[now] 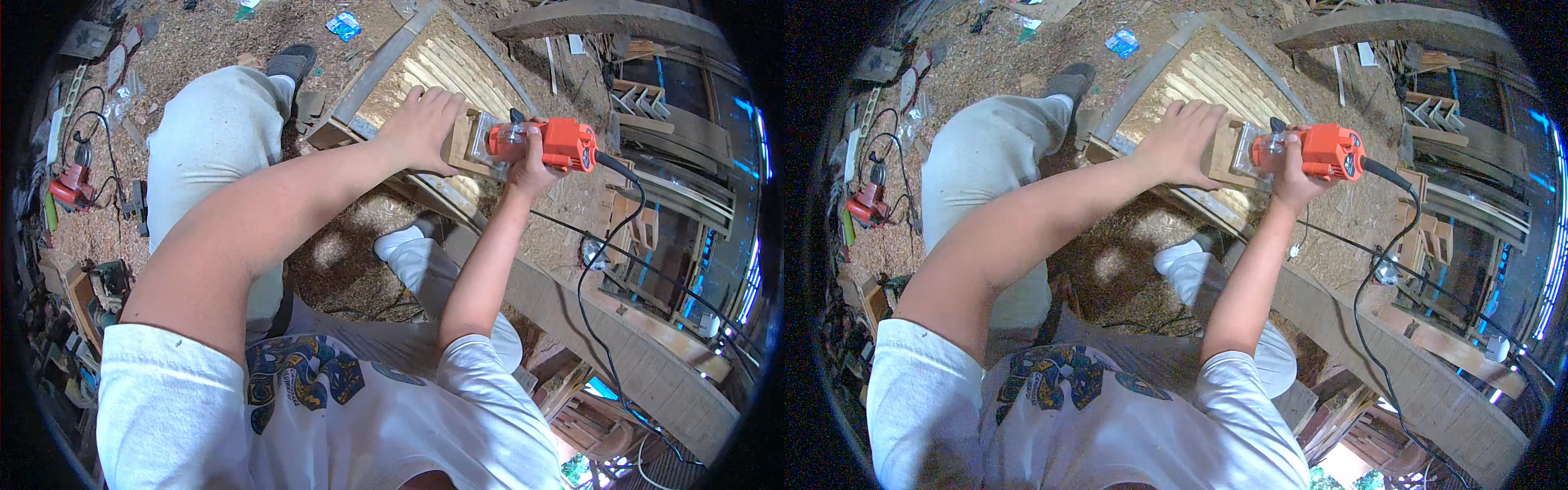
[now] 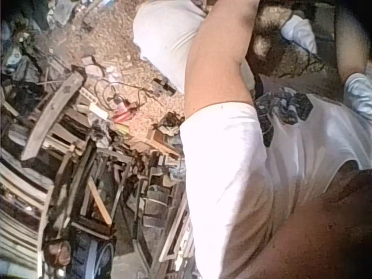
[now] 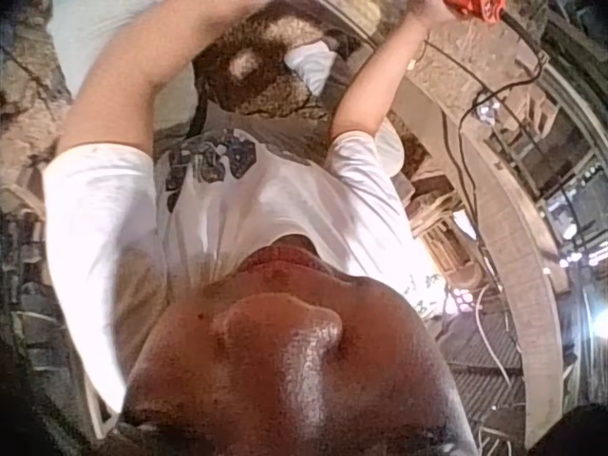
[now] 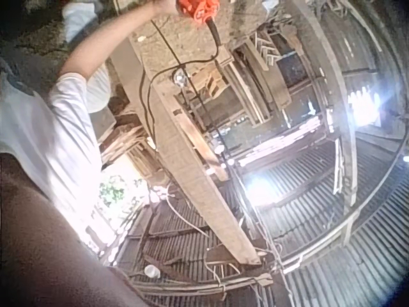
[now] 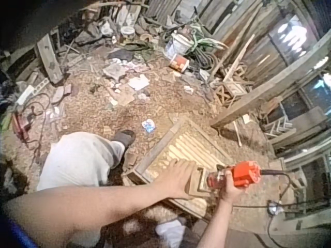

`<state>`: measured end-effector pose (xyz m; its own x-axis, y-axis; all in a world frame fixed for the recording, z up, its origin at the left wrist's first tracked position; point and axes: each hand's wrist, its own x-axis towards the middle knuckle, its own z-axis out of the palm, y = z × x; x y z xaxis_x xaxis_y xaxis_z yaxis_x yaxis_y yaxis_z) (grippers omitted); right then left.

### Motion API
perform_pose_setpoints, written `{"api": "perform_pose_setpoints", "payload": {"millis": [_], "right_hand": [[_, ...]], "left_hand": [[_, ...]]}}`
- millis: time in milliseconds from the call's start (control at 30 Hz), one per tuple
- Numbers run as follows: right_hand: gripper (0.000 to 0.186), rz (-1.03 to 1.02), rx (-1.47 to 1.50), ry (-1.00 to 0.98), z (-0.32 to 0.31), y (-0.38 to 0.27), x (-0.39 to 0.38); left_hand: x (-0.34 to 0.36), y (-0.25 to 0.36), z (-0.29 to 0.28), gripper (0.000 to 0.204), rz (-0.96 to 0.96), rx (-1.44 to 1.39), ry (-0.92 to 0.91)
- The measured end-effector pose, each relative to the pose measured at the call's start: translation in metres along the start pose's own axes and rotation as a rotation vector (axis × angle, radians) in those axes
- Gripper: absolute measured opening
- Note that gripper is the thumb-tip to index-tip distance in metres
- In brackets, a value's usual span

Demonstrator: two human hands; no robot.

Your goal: Using a hand-held wood router to cut a groove or shape into a piece of wood.

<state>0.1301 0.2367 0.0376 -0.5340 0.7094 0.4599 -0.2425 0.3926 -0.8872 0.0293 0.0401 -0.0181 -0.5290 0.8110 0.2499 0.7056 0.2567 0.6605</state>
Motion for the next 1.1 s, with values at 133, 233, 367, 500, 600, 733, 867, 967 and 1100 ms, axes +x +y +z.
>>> {"api": "perform_pose_setpoints", "payload": {"millis": [133,233,367,500,600,733,867,967,1100], "right_hand": [[0.05,0.002,-0.022,0.023,0.003,0.002,0.004],[0.052,-0.004,-0.017,0.039,0.009,0.004,0.009],[0.045,-0.044,-0.008,0.062,0.015,0.006,0.011],[0.052,-0.012,-0.099,0.022,0.01,0.01,0.017],[0.053,-0.009,-0.034,0.033,0.018,0.009,0.017],[0.055,-0.029,0.0,0.018,0.019,0.014,0.022],[0.055,-0.037,0.03,0.006,0.021,0.016,0.023],[0.054,-0.03,0.025,-0.003,0.023,0.013,0.023],[0.052,-0.036,0.011,0.006,0.026,0.01,0.022]], "left_hand": [[0.0,0.0,0.002,0.122,0.008,0.001,0.012],[0.0,-0.002,0.004,0.122,0.005,0.013,0.019],[0.0,-0.001,0.004,0.12,0.011,0.003,0.043],[0.001,0.0,0.002,0.118,0.006,-0.006,0.031],[0.0,-0.001,0.001,0.117,0.004,-0.004,0.031],[-0.001,-0.001,0.003,0.116,0.02,0.004,0.061],[-0.001,-0.001,0.003,0.116,0.016,0.01,0.045],[-0.001,-0.001,0.003,0.117,0.013,0.01,0.047],[-0.001,0.0,0.003,0.117,0.011,-0.001,0.055]]}}
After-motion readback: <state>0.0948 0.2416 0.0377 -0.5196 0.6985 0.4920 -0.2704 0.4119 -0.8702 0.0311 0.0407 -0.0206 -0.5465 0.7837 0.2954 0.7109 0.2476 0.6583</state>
